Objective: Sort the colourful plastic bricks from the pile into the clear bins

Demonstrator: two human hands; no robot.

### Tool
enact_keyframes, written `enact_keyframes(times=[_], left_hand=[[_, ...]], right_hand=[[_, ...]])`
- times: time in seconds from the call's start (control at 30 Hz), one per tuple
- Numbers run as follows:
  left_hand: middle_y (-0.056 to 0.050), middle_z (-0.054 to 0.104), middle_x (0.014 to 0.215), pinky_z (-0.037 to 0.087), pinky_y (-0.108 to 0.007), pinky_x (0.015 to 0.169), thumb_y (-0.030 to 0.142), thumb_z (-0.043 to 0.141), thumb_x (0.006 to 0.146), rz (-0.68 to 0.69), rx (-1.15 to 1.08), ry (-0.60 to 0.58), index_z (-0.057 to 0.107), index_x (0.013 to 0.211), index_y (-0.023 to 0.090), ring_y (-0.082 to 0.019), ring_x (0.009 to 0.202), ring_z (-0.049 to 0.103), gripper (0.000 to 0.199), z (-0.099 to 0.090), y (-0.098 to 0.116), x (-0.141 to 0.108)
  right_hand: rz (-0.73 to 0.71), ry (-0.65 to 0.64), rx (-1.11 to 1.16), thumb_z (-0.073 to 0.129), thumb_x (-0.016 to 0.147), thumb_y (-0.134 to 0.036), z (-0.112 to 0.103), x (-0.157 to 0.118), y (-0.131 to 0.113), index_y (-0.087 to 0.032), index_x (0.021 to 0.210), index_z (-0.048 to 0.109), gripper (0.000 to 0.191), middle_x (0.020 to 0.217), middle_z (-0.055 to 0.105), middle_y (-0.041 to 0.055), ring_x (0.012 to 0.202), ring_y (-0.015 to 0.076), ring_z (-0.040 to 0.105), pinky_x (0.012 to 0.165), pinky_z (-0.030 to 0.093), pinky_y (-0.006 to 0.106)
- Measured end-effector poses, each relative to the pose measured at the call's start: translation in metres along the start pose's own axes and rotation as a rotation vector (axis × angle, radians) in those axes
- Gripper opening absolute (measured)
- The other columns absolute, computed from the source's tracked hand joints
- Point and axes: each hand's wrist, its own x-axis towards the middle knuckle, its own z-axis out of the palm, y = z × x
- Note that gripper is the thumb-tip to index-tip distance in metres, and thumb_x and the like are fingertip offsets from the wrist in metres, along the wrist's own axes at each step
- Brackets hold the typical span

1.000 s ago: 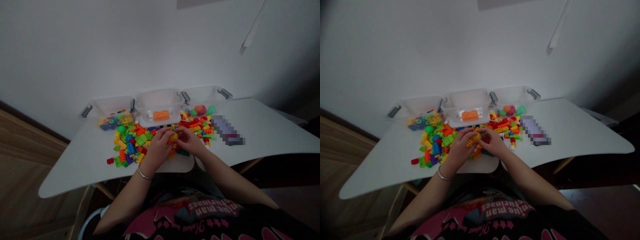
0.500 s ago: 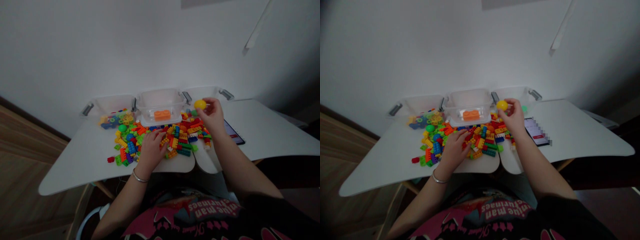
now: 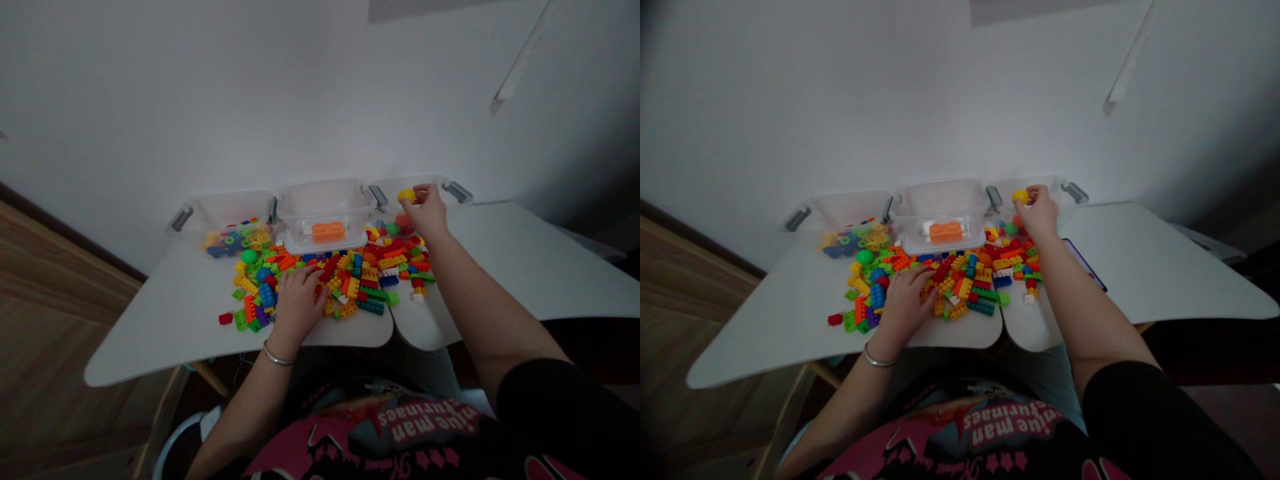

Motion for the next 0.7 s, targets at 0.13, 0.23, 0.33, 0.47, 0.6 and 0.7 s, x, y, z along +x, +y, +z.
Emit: enact_keyframes(times=[0.13,0.23,0.33,0.47,0.6,0.7], left_hand=[[-0.011,0.064,0.127,0.033,-0.058,0.111,0.028,0.059,0.087,-0.013,-0.011,-0.025,0.064,0.119,0.021,-0.03,0.119,0.056,0.034,-0.001,0.001,-0.001],[-0.01,0.064,0.127,0.032,-0.058,0.111,0.027,0.06,0.086,-0.025,-0.014,-0.034,0.064,0.119,0.022,-0.03,0.119,0.056,0.034,-0.001,0.0,-0.001],[-0.01,0.064,0.129,0.031,-0.057,0.111,0.029,0.059,0.087,-0.024,-0.018,-0.022,0.064,0.12,0.022,-0.03,0.121,0.055,0.034,-0.001,-0.003,0.0],[-0.01,0.063,0.129,0.036,-0.051,0.109,0.03,0.057,0.088,-0.052,-0.014,0.056,0.064,0.121,0.02,-0.028,0.121,0.055,0.035,-0.006,-0.018,0.005],[-0.011,0.065,0.126,0.04,-0.045,0.105,0.033,0.054,0.088,-0.167,0.05,0.184,0.065,0.12,0.017,-0.029,0.119,0.055,0.037,-0.022,-0.043,0.016],[-0.012,0.065,0.126,0.04,-0.045,0.105,0.033,0.05,0.089,-0.309,0.14,0.242,0.065,0.119,0.015,-0.03,0.118,0.056,0.038,-0.033,-0.063,0.025]], right_hand=[[-0.014,-0.016,-0.094,0.06,0.077,-0.04,0.002,-0.002,-0.001,-0.021,0.104,0.056,0.033,0.095,0.072,0.0093,0.09,0.0275,0.067,0.098,0.041,0.054],[-0.03,-0.019,-0.093,0.058,0.077,-0.038,0.001,-0.003,-0.001,-0.02,0.108,0.057,0.036,0.092,0.074,0.0089,0.089,0.0276,0.066,0.097,0.041,0.052],[-0.034,-0.029,-0.103,0.056,0.078,-0.036,0.0,-0.005,-0.002,-0.019,0.112,0.058,0.038,0.087,0.074,0.008,0.089,0.0282,0.066,0.096,0.041,0.051],[-0.062,-0.059,-0.134,0.054,0.081,-0.034,-0.003,-0.006,-0.003,-0.018,0.108,0.062,0.033,0.088,0.074,0.0089,0.089,0.0282,0.066,0.097,0.041,0.05],[-0.11,-0.083,-0.125,0.052,0.082,-0.036,-0.007,-0.008,0.0,-0.018,0.106,0.064,0.033,0.091,0.074,0.0102,0.087,0.0285,0.065,0.097,0.039,0.052],[-0.152,-0.075,-0.086,0.052,0.082,-0.035,-0.01,-0.01,0.003,-0.017,0.106,0.064,0.033,0.094,0.073,0.0114,0.087,0.0287,0.064,0.094,0.041,0.051]])
